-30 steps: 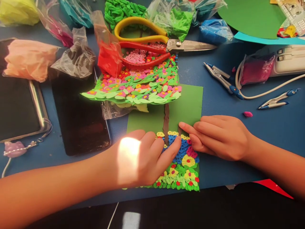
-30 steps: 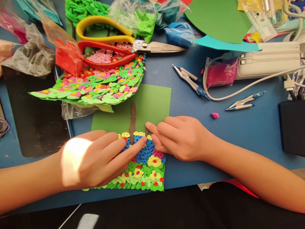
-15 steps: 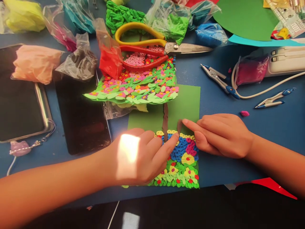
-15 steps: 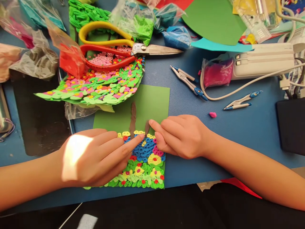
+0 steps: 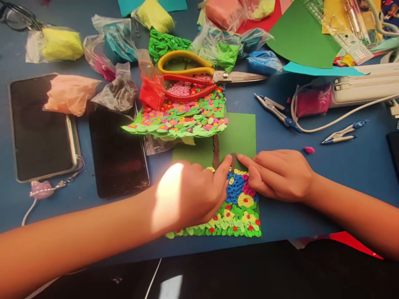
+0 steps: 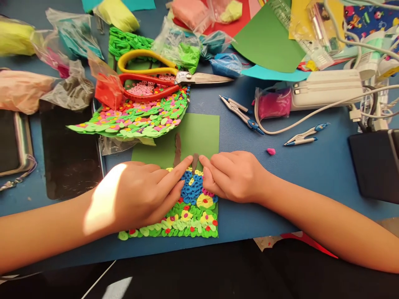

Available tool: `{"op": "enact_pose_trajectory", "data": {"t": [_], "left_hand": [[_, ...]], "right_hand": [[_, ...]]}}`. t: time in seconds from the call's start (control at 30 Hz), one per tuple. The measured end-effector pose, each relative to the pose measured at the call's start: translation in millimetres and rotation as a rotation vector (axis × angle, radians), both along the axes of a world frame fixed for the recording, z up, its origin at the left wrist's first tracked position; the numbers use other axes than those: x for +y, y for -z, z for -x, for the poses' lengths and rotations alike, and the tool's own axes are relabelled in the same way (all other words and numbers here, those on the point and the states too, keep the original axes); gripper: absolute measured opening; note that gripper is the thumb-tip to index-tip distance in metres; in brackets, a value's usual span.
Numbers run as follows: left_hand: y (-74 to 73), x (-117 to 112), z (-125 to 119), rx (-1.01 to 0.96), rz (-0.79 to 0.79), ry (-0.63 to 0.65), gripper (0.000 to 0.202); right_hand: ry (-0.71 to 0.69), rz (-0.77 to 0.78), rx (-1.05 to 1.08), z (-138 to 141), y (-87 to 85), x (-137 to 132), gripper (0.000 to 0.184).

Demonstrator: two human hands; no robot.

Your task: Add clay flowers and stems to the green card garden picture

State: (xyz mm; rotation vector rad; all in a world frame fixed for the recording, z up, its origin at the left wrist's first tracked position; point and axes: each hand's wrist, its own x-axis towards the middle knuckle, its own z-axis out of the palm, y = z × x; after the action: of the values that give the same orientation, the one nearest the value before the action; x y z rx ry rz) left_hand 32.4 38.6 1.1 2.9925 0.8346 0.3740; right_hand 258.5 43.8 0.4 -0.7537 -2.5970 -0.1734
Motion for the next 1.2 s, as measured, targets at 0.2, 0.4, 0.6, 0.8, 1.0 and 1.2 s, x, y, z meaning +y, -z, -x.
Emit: {"op": "enact_pose_trajectory", "data": {"t": [0.2,0.4,0.6,0.8,1.0,1.2], "left_hand": [[-2.5,-2.4,-3.8,-0.039,-0.045,-0.03,0.042],[-26.1,-13.7,-8.2,-0.474,0.589,-0.118,0.039],[-25.0,-29.1,-13.5,-0.594,0.684,-0.067,0.037],[-30.1,-25.8,-10.1,-0.591,0.539,0.03,0.029],[-44.5,-17.2,-4.3,-0.557,0.466,0.022,0.024],[-41.2,-6.2,4.8,-0.454,0.463,-0.065,0.025]], "right_hand": [[0.002,-0.054,0.029,-0.9,-4.5,-2.9,0.017],[-0.121,-0.163,0.108,7.2,-23.0,-22.5,0.015],[-0.071,-0.134,0.166,12.8,-21.0,-32.0,0.022],[-0.158,-0.182,0.273,5.4,-12.2,-38.6,0.035],[-0.1,-0.147,0.297,10.4,-22.5,-37.3,0.02],[0.215,0.084,0.295,-6.3,-31.7,-12.9,0.037]]}}
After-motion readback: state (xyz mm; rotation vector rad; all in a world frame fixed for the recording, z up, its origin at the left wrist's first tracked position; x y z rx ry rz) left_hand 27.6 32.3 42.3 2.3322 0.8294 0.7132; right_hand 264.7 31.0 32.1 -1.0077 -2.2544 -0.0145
